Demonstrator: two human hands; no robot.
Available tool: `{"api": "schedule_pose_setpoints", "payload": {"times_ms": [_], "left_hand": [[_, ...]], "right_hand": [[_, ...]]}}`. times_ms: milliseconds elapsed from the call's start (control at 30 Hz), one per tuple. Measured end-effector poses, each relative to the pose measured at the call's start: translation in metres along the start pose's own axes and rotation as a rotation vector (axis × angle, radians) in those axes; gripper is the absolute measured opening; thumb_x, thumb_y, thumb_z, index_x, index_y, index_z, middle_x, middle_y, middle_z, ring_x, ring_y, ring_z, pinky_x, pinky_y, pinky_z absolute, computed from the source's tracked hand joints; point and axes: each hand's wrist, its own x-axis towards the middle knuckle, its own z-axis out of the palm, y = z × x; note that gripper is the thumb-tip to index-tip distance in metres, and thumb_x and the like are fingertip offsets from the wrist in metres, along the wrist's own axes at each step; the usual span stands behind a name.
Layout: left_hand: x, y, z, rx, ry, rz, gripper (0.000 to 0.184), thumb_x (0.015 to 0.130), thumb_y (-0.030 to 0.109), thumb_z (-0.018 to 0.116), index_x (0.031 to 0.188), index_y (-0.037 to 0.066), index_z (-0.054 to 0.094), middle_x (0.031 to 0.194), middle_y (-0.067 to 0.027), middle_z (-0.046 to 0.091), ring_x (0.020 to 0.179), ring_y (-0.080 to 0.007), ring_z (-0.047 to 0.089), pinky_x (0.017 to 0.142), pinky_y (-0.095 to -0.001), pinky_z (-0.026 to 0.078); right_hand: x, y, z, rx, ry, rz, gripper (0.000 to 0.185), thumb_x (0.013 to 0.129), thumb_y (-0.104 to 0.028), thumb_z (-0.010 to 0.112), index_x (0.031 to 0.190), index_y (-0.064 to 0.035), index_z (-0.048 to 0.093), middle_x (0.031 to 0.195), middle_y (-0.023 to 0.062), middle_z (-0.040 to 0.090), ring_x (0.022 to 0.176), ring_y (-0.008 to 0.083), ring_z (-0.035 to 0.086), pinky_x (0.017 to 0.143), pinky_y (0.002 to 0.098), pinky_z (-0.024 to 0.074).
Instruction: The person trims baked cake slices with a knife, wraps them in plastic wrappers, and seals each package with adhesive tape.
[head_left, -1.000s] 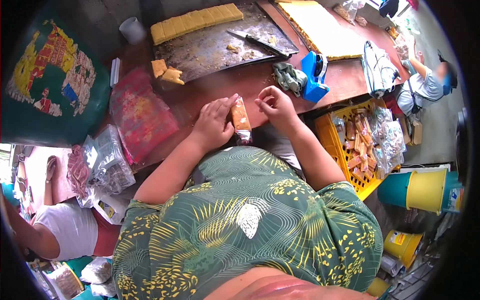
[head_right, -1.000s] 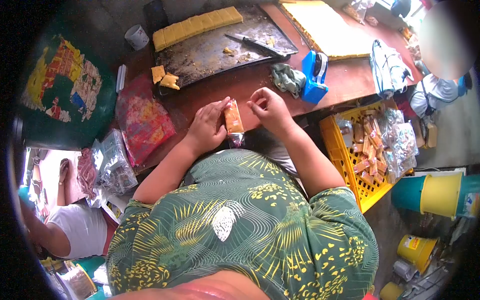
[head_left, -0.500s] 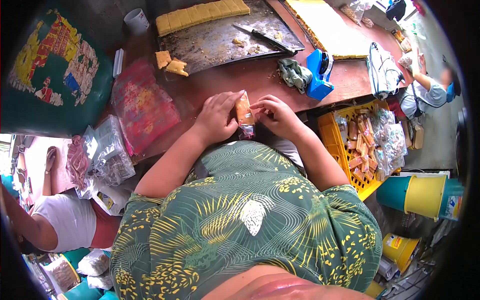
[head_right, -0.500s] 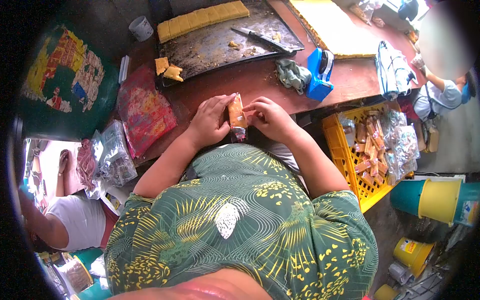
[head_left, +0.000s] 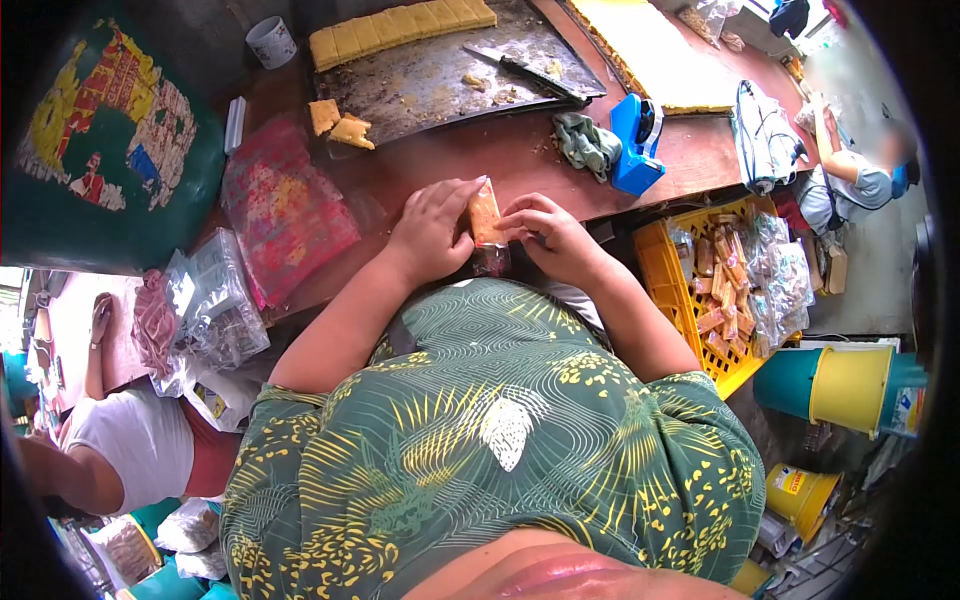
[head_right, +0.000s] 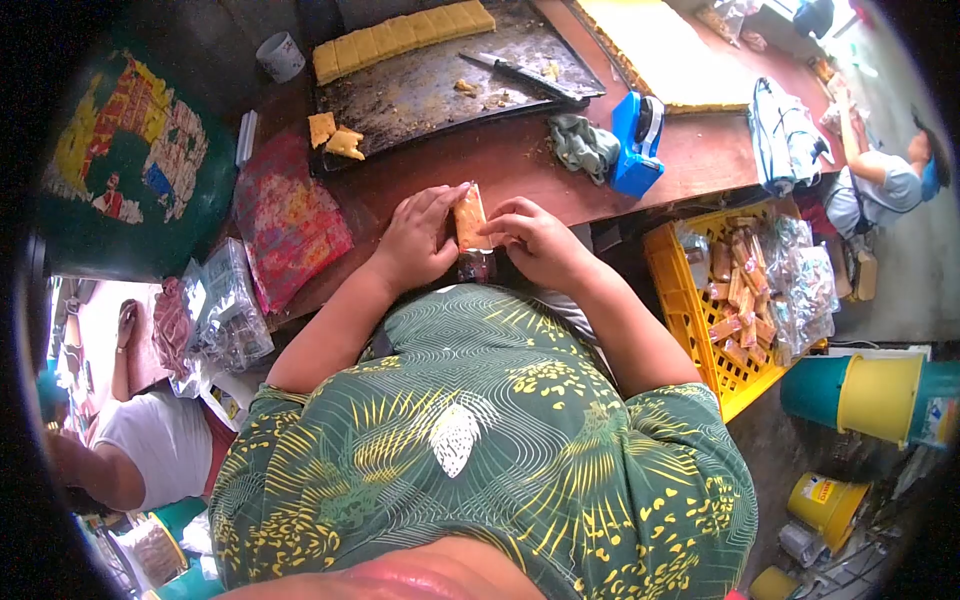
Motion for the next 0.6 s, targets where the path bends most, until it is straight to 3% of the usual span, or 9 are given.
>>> {"api": "schedule_pose_setpoints", "payload": {"times_ms": [100,200,300,400,433,467,533,600], "left_hand": [[-0.001,-0.001,0.001,0.012,-0.002,-0.007,0.074,0.080,0.021,0.068,0.150,0.015,0.045,0.138,-0.0108,0.055,0.133,-0.0307,0.050,0.114,-0.0477,0.035],[-0.002,-0.002,0.001,0.019,0.007,-0.018,0.072,0.081,0.021,0.068,0.149,0.015,0.047,0.138,-0.0112,0.054,0.134,-0.0310,0.049,0.115,-0.0477,0.036],[0.000,-0.001,0.002,0.024,0.030,-0.028,0.069,0.080,0.022,0.070,0.146,0.014,0.050,0.139,-0.0115,0.054,0.134,-0.0322,0.049,0.115,-0.0476,0.036],[0.003,-0.001,0.000,0.014,0.028,-0.052,0.062,0.079,0.021,0.075,0.138,0.013,0.056,0.138,-0.0116,0.054,0.134,-0.0335,0.048,0.115,-0.0475,0.036],[0.004,-0.002,0.000,0.007,0.016,-0.070,0.060,0.078,0.021,0.077,0.135,0.013,0.058,0.138,-0.0116,0.054,0.134,-0.0339,0.047,0.115,-0.0475,0.036],[0.005,-0.003,0.000,0.002,0.004,-0.091,0.058,0.078,0.021,0.078,0.132,0.013,0.059,0.138,-0.0117,0.054,0.135,-0.0342,0.047,0.115,-0.0475,0.036],[0.010,-0.006,-0.001,-0.009,0.034,-0.093,0.049,0.078,0.020,0.080,0.123,0.012,0.062,0.142,-0.0113,0.053,0.137,-0.0343,0.045,0.115,-0.0484,0.037],[0.013,-0.011,0.000,-0.004,0.076,-0.071,0.047,0.078,0.020,0.080,0.121,0.012,0.062,0.147,-0.0112,0.051,0.139,-0.0343,0.044,0.114,-0.0490,0.037]], "right_hand": [[-0.002,0.013,0.002,-0.137,-0.050,-0.165,0.029,0.079,0.011,0.062,0.097,-0.0076,0.076,0.113,0.0130,0.063,0.107,0.0298,0.066,0.091,0.0382,0.0572],[-0.005,0.021,-0.005,-0.099,-0.156,-0.127,0.036,0.082,0.014,0.059,0.107,-0.0074,0.074,0.118,0.0126,0.061,0.108,0.0278,0.066,0.091,0.0358,0.0571],[-0.007,0.013,-0.011,-0.138,-0.050,-0.174,0.039,0.085,0.011,0.061,0.117,-0.0084,0.072,0.119,0.0128,0.061,0.105,0.0270,0.067,0.089,0.0342,0.0572],[-0.013,-0.007,-0.027,-0.035,0.070,-0.037,0.033,0.087,0.008,0.065,0.116,-0.0072,0.072,0.115,0.0125,0.063,0.100,0.0231,0.068,0.086,0.0332,0.0578],[-0.013,-0.003,-0.036,-0.123,0.151,-0.152,0.028,0.090,0.004,0.069,0.116,-0.0064,0.073,0.104,0.0102,0.068,0.090,0.0187,0.069,0.078,0.0314,0.0571],[-0.019,-0.005,-0.045,-0.112,0.225,-0.120,0.020,0.090,0.002,0.070,0.109,-0.0051,0.075,0.088,0.0077,0.070,0.078,0.0160,0.068,0.070,0.0302,0.0546],[-0.030,-0.010,-0.070,-0.132,0.377,0.013,0.005,0.093,-0.005,0.072,0.094,-0.0025,0.075,0.081,0.0077,0.071,0.072,0.0156,0.066,0.066,0.0286,0.0520],[-0.040,0.004,-0.104,-0.122,0.520,-0.125,0.016,0.094,-0.011,0.074,0.082,-0.0004,0.072,0.076,0.0059,0.068,0.070,0.0122,0.063,0.063,0.0285,0.0492]]}}
